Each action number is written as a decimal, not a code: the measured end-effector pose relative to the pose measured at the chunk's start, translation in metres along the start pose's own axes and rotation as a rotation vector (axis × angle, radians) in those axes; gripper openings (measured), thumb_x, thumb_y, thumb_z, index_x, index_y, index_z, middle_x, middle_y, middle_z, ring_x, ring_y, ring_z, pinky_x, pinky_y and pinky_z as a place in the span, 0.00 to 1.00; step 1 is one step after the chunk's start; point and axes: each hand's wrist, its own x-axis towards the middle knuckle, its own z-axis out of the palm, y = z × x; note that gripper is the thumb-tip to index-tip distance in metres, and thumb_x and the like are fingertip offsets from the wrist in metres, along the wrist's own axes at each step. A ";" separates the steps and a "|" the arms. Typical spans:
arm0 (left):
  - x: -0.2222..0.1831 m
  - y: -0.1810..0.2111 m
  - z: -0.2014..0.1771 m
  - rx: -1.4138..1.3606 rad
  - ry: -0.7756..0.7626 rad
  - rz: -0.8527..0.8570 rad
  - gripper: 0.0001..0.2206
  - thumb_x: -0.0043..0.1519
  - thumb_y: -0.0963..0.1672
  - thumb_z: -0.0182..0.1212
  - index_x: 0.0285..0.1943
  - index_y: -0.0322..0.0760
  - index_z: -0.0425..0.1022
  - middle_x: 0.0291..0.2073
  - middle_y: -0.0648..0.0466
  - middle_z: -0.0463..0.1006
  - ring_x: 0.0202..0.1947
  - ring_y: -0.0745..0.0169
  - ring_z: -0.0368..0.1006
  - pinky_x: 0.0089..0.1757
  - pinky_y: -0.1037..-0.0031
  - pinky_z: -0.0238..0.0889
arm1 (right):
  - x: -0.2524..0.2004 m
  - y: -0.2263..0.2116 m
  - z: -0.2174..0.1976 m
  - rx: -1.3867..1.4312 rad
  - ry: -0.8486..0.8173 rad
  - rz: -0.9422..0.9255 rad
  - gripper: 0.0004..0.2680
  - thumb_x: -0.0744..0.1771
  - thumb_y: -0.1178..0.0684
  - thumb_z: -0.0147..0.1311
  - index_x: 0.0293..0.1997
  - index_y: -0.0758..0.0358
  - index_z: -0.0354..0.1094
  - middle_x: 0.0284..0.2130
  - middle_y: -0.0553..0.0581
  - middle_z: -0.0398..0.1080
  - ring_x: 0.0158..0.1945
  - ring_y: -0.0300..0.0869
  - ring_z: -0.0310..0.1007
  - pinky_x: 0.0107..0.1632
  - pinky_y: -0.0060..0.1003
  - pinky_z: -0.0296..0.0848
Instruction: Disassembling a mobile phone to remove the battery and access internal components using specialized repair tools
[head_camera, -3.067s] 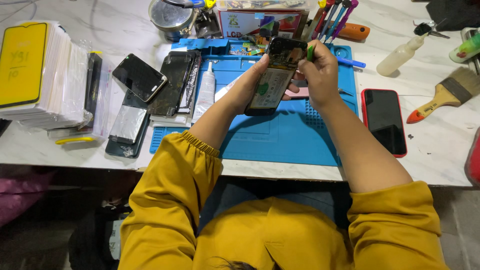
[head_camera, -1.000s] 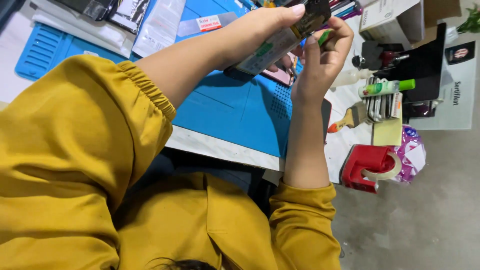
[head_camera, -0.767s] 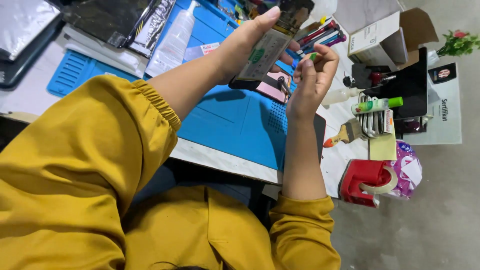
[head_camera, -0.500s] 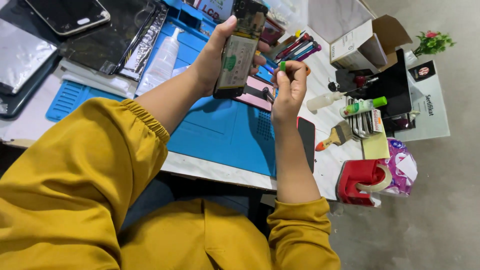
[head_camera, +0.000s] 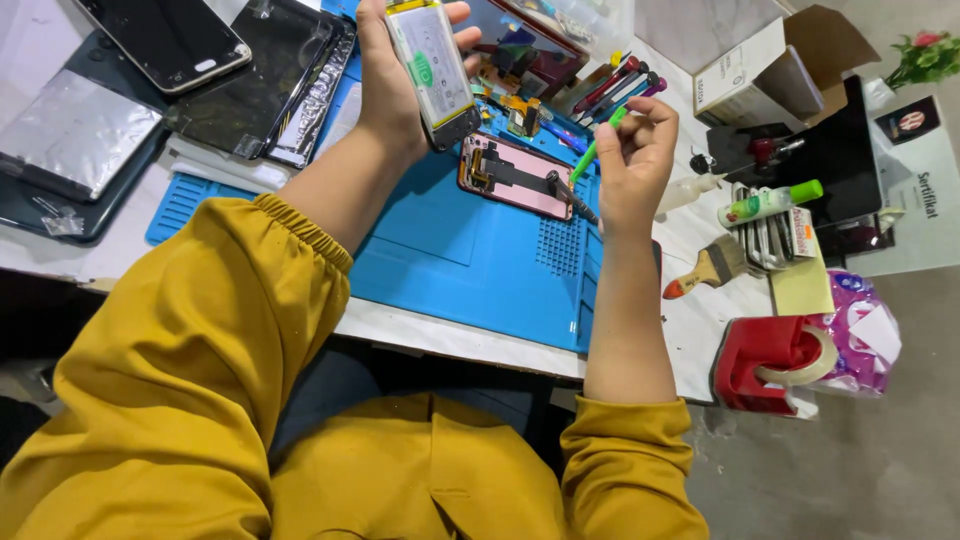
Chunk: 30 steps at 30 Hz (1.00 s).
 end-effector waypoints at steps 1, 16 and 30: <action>0.000 0.001 -0.001 -0.030 0.050 0.003 0.37 0.55 0.63 0.38 0.56 0.33 0.74 0.55 0.39 0.80 0.52 0.44 0.80 0.47 0.62 0.76 | 0.000 -0.008 0.001 -0.013 -0.122 0.141 0.09 0.70 0.65 0.52 0.53 0.57 0.62 0.36 0.49 0.58 0.40 0.36 0.61 0.46 0.29 0.71; -0.004 0.002 0.007 -0.103 -0.024 -0.067 0.43 0.58 0.65 0.42 0.58 0.23 0.74 0.52 0.34 0.79 0.50 0.41 0.77 0.48 0.58 0.72 | -0.026 0.018 0.038 -0.474 -0.633 -0.192 0.08 0.68 0.54 0.57 0.51 0.62 0.71 0.46 0.59 0.68 0.50 0.54 0.67 0.49 0.51 0.65; 0.003 -0.023 0.002 -0.344 -0.158 -0.139 0.39 0.62 0.68 0.46 0.65 0.41 0.73 0.57 0.42 0.78 0.54 0.39 0.78 0.56 0.48 0.72 | -0.031 0.041 0.082 -0.787 -0.604 -0.631 0.09 0.63 0.45 0.62 0.34 0.59 0.74 0.34 0.58 0.71 0.47 0.52 0.72 0.48 0.45 0.66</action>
